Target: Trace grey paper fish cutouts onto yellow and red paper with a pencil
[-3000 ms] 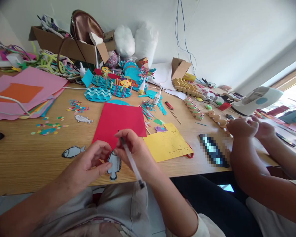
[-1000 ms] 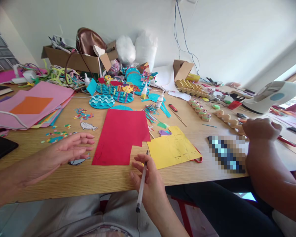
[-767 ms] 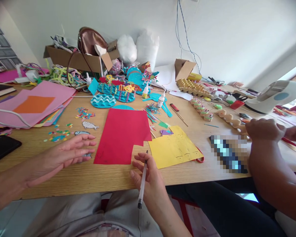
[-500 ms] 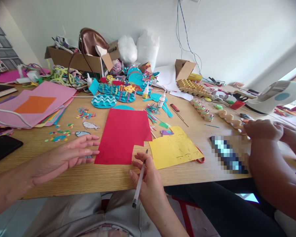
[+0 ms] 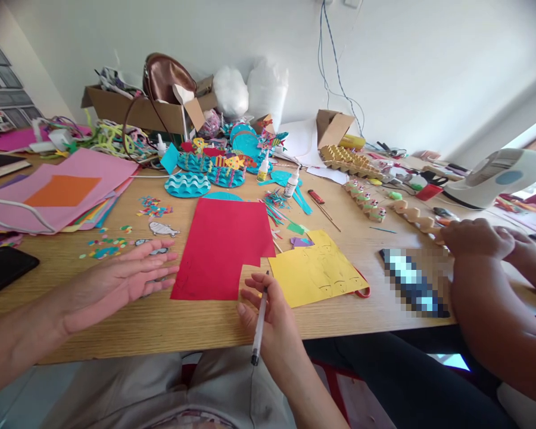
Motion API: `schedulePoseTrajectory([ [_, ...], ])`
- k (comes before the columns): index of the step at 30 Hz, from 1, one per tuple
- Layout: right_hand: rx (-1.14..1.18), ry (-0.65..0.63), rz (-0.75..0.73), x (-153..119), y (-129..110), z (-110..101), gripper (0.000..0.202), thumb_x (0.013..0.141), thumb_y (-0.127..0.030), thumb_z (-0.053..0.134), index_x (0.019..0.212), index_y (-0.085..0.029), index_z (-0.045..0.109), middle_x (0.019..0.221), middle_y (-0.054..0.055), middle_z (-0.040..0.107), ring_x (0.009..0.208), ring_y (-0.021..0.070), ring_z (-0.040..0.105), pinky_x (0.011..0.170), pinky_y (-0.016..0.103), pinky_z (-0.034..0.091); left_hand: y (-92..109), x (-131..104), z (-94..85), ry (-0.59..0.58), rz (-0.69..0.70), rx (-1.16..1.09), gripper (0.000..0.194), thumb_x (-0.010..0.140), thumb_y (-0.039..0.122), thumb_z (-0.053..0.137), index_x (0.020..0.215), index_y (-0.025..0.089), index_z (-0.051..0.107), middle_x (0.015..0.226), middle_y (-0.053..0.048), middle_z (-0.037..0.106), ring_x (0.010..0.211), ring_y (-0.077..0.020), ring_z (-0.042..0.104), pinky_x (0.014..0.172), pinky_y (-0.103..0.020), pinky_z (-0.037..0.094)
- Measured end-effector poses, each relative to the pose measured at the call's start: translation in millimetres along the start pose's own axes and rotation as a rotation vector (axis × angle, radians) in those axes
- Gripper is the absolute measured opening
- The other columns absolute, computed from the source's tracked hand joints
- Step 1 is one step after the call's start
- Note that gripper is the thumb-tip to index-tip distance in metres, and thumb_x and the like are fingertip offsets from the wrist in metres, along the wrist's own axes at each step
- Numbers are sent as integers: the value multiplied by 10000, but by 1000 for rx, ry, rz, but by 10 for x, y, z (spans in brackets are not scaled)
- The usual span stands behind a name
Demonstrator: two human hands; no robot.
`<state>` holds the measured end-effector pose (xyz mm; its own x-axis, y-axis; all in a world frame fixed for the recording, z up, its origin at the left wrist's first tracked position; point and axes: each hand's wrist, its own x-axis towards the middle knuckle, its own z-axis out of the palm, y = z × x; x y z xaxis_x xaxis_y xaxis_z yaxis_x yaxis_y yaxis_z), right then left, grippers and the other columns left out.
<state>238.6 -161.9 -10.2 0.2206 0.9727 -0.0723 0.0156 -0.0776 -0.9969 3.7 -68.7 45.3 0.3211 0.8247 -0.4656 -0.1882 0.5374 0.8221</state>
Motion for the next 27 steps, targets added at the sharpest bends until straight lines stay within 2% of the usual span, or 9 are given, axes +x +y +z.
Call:
schedulePoseTrajectory([
  [3,-8,-16,3,29,-15,-1,503,705,-491,695,1081,-259,455,1157,112,554,1005,260,632,698,357,556,-4,53,-3,-13,0,-12,396,787,108,590,1161,212,510,1174,-103,547,1025,-217,615,850,-352,545],
  [9,11,28,26,49,-101,47,525,661,-495,725,1041,-248,460,1139,100,544,952,240,651,786,393,538,21,114,-15,8,-30,-84,389,785,78,582,1147,196,501,1087,-108,598,937,-244,665,706,-296,584],
  [14,35,30,31,98,-25,28,548,646,-492,745,1044,-242,462,1129,112,568,911,252,672,798,435,536,32,117,14,-19,-46,-101,356,809,53,532,1132,195,489,993,-96,640,839,-204,688,656,-263,573],
  [19,5,4,34,148,-57,-76,551,681,-497,716,1085,-243,441,1161,115,564,978,253,658,804,397,531,77,105,38,19,-80,-88,456,805,58,526,1217,225,427,977,-82,665,800,-172,690,636,-230,555],
  [22,-16,49,47,193,-147,-127,555,673,-499,717,1075,-240,435,1195,122,546,998,253,646,730,350,541,82,115,41,22,-84,-97,472,807,45,517,1225,236,411,987,-81,664,793,-173,693,623,-226,551],
  [25,-11,70,75,232,-200,-116,576,639,-493,740,1058,-237,438,1181,122,545,961,256,651,637,323,538,58,150,35,2,-79,-121,381,820,26,498,1146,215,439,960,-88,664,807,-180,693,602,-214,544],
  [27,6,63,78,243,-206,-80,580,623,-487,750,1042,-231,442,1167,120,545,939,256,655,630,329,536,42,176,30,-14,-80,-137,321,820,13,491,1077,202,458,932,-85,665,811,-181,692,589,-205,538],
])
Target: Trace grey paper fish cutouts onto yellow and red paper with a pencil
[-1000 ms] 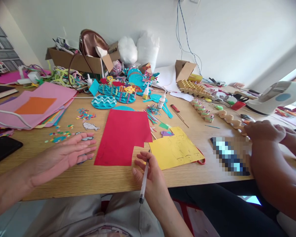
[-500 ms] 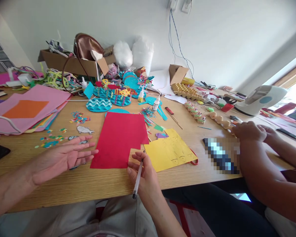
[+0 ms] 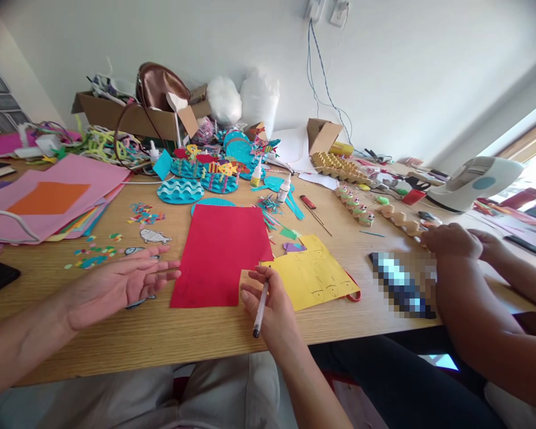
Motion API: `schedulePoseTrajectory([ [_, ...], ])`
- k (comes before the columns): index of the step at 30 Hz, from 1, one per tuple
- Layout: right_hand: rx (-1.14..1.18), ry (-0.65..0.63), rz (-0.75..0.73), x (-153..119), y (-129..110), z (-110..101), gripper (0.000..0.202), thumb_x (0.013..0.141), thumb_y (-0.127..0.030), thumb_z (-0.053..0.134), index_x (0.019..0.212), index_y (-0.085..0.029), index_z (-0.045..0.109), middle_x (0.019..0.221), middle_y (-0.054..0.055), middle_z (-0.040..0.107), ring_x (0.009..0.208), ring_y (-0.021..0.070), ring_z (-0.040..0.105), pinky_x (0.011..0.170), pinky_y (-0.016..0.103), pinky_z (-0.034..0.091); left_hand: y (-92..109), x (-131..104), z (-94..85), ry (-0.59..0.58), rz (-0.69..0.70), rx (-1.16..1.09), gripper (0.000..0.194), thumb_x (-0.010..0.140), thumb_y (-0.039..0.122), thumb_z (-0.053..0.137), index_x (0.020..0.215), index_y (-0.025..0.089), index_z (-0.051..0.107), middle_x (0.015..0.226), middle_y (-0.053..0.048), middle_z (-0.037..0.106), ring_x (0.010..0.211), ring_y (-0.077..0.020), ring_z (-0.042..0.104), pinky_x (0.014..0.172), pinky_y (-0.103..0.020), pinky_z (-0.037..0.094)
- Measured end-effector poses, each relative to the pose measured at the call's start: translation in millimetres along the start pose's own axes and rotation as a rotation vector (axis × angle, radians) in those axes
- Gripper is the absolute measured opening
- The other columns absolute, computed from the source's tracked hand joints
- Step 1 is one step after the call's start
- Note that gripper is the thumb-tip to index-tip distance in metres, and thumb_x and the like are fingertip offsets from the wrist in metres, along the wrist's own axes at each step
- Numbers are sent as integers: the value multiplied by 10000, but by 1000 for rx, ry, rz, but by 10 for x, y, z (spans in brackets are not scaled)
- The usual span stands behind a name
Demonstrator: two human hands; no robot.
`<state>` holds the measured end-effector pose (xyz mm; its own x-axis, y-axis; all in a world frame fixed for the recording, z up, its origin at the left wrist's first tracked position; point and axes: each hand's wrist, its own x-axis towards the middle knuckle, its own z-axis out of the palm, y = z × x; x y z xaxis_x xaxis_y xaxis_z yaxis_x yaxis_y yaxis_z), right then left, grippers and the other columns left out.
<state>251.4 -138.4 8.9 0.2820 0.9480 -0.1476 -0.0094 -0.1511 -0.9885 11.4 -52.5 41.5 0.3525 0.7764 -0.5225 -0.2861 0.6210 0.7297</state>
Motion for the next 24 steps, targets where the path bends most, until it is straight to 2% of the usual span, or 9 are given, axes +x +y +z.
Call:
schedulePoseTrajectory([
  [3,9,-10,0,-2,6,53,591,607,-499,753,1027,-224,441,1175,128,526,934,254,654,650,338,534,-1,28,-1,-8,-4,-8,300,814,7,489,1050,193,471,936,-91,669,803,-175,690,584,-202,534],
  [9,-10,-13,-3,24,17,59,612,603,-524,736,1031,-225,416,1176,126,513,915,230,658,780,384,528,38,114,33,-23,36,36,341,810,27,514,1123,160,496,950,-97,679,747,-132,668,591,-190,519],
  [13,-42,-16,-13,52,45,60,584,602,-512,729,1014,-234,423,1150,111,521,887,222,658,781,390,526,74,251,90,-163,43,151,310,829,73,540,1134,129,526,998,-111,673,842,-149,660,718,-232,526],
  [15,-56,-6,-37,53,72,74,555,602,-494,728,999,-235,441,1104,97,540,872,218,652,779,393,529,99,330,122,-233,83,216,383,843,114,557,1217,170,493,1071,-99,661,874,-153,657,762,-257,518],
  [18,-101,8,-116,19,130,102,478,635,-447,713,994,-241,474,1061,87,570,879,218,634,785,402,530,141,460,163,-203,127,285,554,840,121,574,1345,246,383,1065,-72,670,810,-142,661,726,-272,514],
  [20,-172,12,-178,-25,171,117,428,680,-406,692,1023,-248,491,1038,83,590,904,225,623,772,394,531,165,552,187,-155,120,297,515,810,103,595,1299,191,458,982,-81,686,748,-149,658,683,-277,513],
  [22,-271,24,-227,-74,200,124,418,722,-383,671,1078,-249,498,966,69,602,882,223,623,721,365,531,181,626,216,-132,128,286,407,765,95,634,1166,130,574,916,-94,691,728,-163,655,669,-284,514],
  [24,-352,50,-263,-118,213,120,434,757,-388,649,1136,-247,493,890,51,601,829,215,627,665,334,525,186,650,252,-131,160,268,340,735,96,659,1073,126,628,915,-92,691,752,-165,655,696,-283,517],
])
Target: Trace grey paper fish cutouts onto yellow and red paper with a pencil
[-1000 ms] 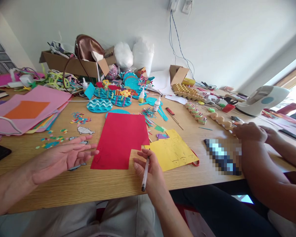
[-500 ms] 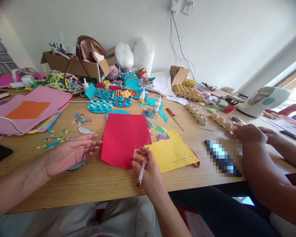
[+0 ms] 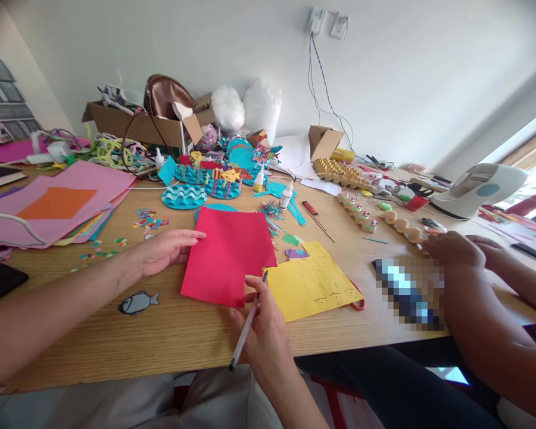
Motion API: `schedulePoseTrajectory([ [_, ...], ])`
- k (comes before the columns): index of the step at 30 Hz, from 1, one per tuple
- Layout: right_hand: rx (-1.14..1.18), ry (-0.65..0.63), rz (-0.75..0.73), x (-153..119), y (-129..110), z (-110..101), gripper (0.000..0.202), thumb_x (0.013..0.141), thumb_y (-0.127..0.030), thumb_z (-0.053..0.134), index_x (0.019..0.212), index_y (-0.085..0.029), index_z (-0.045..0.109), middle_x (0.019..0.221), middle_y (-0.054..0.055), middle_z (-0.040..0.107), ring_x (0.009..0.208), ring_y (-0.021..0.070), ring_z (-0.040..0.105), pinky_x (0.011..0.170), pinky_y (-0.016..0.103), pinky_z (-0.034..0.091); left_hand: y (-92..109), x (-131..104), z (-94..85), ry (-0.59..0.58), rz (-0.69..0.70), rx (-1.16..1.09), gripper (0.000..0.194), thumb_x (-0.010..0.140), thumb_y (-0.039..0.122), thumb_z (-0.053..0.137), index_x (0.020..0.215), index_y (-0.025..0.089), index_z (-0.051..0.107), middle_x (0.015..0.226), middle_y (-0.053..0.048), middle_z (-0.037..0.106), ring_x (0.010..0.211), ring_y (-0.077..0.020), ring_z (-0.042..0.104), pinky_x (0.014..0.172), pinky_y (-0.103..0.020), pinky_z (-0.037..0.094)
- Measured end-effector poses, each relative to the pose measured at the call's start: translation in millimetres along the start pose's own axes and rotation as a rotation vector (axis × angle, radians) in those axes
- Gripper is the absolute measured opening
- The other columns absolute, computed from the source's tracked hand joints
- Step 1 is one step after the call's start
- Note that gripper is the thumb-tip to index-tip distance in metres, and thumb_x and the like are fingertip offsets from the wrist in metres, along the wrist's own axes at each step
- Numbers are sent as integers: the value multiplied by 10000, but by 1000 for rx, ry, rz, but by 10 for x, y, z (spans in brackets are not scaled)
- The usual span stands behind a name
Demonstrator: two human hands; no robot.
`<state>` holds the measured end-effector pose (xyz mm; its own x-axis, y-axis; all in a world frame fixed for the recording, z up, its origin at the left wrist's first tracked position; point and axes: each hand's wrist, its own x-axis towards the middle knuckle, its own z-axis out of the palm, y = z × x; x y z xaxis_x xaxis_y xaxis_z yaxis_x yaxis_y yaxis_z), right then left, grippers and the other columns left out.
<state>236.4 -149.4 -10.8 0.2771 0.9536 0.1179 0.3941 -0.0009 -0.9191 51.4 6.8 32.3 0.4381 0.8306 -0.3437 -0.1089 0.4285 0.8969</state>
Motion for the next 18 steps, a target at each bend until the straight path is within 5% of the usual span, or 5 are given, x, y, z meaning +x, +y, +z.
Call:
schedulePoseTrajectory([
  [4,-3,67,-48,-47,-13,-28,400,829,-405,582,1177,-249,461,878,49,627,783,203,642,624,312,528,44,-164,118,45,139,-70,351,757,105,621,1106,150,627,1018,-83,683,847,-161,648,752,-272,522],
  [9,174,176,-125,-80,-22,14,315,856,-375,562,1136,-276,458,1259,98,538,824,179,662,622,298,542,11,-631,330,111,302,-176,473,785,162,602,1255,145,552,1024,-79,688,897,-185,648,840,-313,518],
  [13,306,198,-100,-107,-20,65,307,851,-370,573,1126,-284,467,1281,92,542,907,202,648,629,307,537,-306,-970,459,130,300,-258,607,785,276,657,1355,220,457,1130,-63,663,1054,-217,607,944,-333,472],
  [18,216,339,-170,-70,12,-15,290,794,-305,638,1034,-260,483,1160,81,609,1131,254,543,955,462,413,-728,-1177,483,70,144,-288,613,812,364,643,1377,282,418,1259,-57,593,1191,-245,522,1002,-357,429],
])
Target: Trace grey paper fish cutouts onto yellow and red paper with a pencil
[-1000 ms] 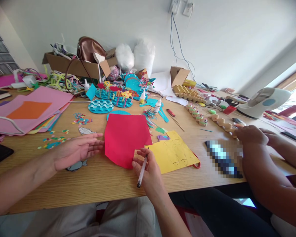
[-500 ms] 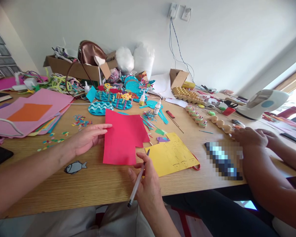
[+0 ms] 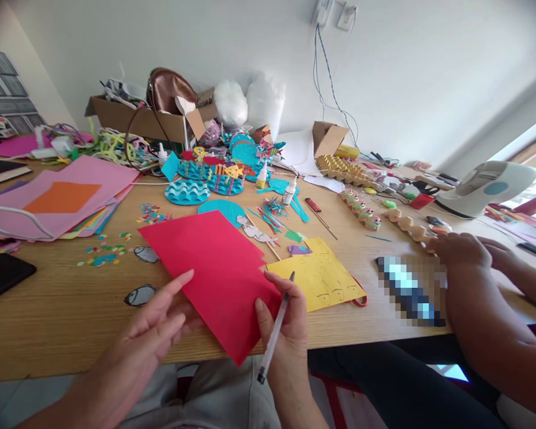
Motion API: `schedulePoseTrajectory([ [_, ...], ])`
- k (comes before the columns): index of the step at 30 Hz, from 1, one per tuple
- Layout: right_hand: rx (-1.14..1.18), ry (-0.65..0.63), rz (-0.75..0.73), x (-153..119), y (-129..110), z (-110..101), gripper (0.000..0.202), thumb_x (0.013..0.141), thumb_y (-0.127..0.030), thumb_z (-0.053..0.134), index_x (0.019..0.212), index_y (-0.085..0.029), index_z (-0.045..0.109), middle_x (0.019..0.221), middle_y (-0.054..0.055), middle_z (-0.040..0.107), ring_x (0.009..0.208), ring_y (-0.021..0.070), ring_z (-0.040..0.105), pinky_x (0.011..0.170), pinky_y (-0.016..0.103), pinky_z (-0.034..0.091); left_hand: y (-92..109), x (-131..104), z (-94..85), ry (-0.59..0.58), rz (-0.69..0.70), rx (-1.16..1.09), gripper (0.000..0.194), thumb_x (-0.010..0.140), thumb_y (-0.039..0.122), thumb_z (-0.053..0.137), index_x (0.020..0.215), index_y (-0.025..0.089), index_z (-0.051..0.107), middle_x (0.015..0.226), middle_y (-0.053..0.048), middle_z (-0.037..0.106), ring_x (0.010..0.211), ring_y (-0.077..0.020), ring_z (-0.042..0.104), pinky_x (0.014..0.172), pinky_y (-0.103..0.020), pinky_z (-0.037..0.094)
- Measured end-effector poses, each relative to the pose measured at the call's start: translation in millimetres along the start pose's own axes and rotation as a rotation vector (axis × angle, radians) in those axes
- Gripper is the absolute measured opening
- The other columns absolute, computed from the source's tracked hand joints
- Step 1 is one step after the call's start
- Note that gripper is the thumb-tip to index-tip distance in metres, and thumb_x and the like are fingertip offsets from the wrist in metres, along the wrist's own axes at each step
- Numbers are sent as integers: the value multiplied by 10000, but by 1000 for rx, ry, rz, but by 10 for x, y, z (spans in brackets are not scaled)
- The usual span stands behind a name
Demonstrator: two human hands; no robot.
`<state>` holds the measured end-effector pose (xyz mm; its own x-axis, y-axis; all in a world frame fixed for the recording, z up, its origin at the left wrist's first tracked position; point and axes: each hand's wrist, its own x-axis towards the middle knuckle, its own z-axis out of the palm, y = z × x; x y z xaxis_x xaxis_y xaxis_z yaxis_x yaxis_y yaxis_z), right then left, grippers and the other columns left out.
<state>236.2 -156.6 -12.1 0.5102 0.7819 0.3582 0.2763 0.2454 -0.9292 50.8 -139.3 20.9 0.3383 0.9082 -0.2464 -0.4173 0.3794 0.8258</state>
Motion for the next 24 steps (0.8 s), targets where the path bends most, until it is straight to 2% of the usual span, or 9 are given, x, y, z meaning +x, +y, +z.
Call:
schedulePoseTrajectory([
  [4,-89,-128,-19,108,-6,-188,298,774,-281,632,1038,-252,498,1121,86,621,1090,261,552,941,443,407,88,50,-93,113,91,-54,641,787,288,666,1366,350,397,1349,-14,516,1206,-219,506,926,-308,481],
  [6,-110,-198,40,172,-29,-299,291,783,-270,610,1053,-263,500,1148,78,615,1069,252,563,871,391,444,208,116,-163,155,142,-75,640,783,279,665,1360,350,399,1302,-15,554,1166,-205,534,871,-287,506],
  [8,-150,-309,101,243,-60,-390,303,781,-259,608,1063,-273,501,1156,67,614,1021,241,583,804,354,465,314,178,-255,153,136,-70,549,785,290,662,1302,321,481,1250,-19,592,1110,-193,567,814,-257,522],
  [10,-177,-393,113,315,-95,-441,328,744,-245,633,1043,-274,503,1149,55,615,998,239,589,772,337,473,389,223,-355,158,127,-42,402,754,291,686,1149,270,613,1210,-21,619,1042,-187,594,754,-234,533],
  [13,-157,-414,123,405,-146,-454,357,706,-262,645,1033,-264,503,1131,58,613,962,245,593,702,321,480,456,250,-491,215,114,38,254,662,273,742,906,211,710,1047,-33,684,895,-183,625,662,-223,536],
  [16,-153,-460,146,462,-182,-439,390,696,-264,644,1060,-254,504,1092,68,618,950,253,588,677,322,479,488,197,-611,287,128,250,259,614,315,766,845,204,733,910,-36,705,836,-194,625,624,-216,526],
  [19,-151,-439,150,493,-179,-425,388,686,-255,643,1050,-258,509,1072,65,621,997,269,568,702,337,481,459,51,-728,345,218,564,262,631,408,758,846,258,744,909,-6,711,934,-220,612,703,-193,520],
  [21,-155,-404,162,505,-152,-412,383,662,-238,641,1024,-263,520,1042,54,624,972,267,570,678,337,482,393,-72,-789,312,188,697,247,684,434,731,896,307,739,986,19,709,986,-223,603,799,-196,509],
  [24,-167,-371,185,523,-94,-394,383,631,-206,608,1002,-260,532,985,36,621,803,223,582,573,305,464,251,-229,-840,315,73,601,269,677,486,724,887,319,737,958,20,718,833,-221,653,717,-243,557],
])
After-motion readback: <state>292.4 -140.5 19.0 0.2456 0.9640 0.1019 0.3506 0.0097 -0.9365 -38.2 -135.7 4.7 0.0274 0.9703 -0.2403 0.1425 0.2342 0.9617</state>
